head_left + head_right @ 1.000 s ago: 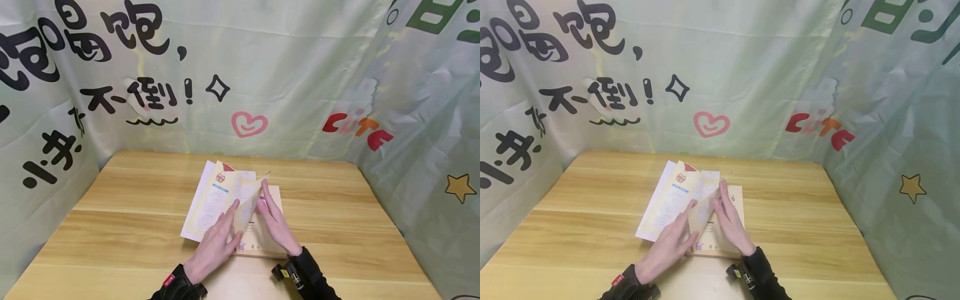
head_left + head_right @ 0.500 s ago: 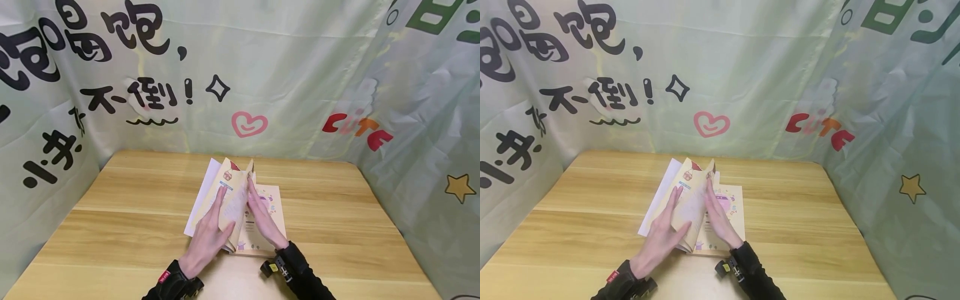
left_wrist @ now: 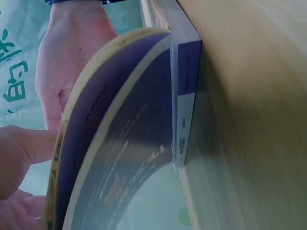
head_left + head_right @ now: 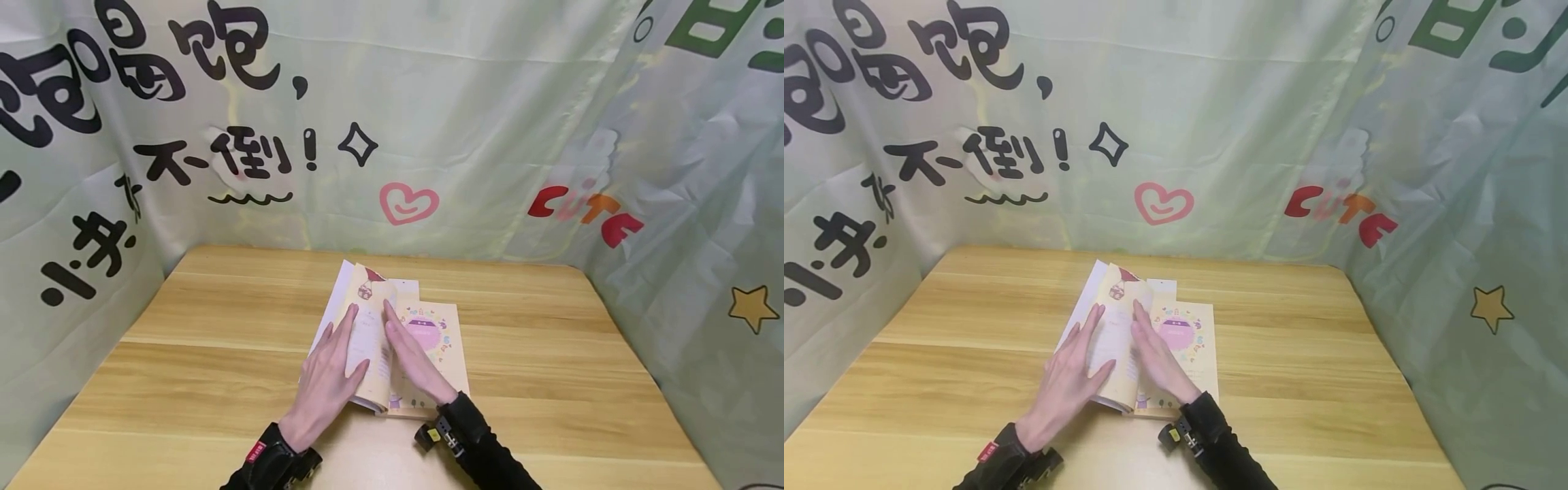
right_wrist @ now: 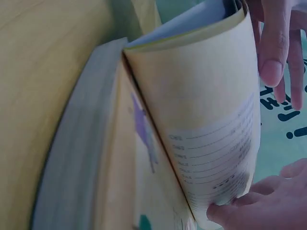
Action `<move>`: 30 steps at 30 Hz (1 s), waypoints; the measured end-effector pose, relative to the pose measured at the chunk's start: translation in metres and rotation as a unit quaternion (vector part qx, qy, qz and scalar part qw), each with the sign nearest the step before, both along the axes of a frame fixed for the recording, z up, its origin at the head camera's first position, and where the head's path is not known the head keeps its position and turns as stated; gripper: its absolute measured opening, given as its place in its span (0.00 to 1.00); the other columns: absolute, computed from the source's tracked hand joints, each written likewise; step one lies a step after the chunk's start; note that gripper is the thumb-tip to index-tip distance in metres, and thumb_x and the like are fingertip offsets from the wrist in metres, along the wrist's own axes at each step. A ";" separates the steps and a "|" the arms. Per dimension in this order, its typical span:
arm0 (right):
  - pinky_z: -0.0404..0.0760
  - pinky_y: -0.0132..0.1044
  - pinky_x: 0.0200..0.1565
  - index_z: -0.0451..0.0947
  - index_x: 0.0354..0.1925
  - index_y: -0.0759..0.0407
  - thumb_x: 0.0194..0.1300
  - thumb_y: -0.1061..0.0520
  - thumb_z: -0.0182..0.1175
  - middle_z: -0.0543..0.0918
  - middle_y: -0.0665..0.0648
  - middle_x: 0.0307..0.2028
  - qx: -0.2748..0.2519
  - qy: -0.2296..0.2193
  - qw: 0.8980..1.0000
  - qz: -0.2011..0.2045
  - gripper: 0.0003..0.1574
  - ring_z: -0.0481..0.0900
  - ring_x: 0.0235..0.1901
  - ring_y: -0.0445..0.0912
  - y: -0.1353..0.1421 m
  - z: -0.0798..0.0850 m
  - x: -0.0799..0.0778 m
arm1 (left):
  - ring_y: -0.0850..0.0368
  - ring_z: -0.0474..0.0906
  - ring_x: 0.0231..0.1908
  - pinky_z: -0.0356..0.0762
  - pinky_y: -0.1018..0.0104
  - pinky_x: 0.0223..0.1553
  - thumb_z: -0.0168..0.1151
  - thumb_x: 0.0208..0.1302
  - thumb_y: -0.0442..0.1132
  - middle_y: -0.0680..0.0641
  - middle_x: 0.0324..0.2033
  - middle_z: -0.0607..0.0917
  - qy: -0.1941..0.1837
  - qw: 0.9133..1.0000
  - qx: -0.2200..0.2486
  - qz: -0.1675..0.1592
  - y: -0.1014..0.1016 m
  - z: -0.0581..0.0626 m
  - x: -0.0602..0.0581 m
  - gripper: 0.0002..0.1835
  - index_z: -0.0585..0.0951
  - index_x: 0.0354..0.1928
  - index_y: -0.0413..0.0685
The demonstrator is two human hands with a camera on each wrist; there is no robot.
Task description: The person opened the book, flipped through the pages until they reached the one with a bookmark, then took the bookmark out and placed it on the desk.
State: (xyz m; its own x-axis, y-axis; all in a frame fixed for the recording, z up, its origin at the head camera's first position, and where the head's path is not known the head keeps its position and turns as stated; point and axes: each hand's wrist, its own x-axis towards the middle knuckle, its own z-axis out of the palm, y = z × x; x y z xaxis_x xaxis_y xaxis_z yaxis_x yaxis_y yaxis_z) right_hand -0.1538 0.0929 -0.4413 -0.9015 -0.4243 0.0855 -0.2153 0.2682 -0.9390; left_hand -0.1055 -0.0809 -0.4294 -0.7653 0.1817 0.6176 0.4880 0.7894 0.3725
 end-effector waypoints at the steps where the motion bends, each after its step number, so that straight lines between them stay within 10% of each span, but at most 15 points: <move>1: 0.40 0.58 0.80 0.35 0.80 0.59 0.83 0.47 0.27 0.39 0.59 0.81 0.007 0.001 1.000 0.000 0.37 0.38 0.81 0.53 0.000 -0.001 0.000 | 0.42 0.82 0.58 0.71 0.46 0.70 0.81 0.45 0.34 0.36 0.65 0.78 -0.003 1.000 -0.007 0.003 0.000 0.000 0.000 0.55 0.61 0.75 0.36; 30: 0.45 0.56 0.81 0.44 0.80 0.60 0.81 0.37 0.36 0.43 0.58 0.81 0.190 0.025 0.980 0.052 0.43 0.40 0.81 0.54 0.013 -0.016 0.012 | 0.35 0.75 0.65 0.81 0.41 0.59 0.65 0.67 0.41 0.33 0.70 0.71 -0.200 0.978 -0.051 -0.023 -0.003 -0.019 0.001 0.37 0.65 0.72 0.32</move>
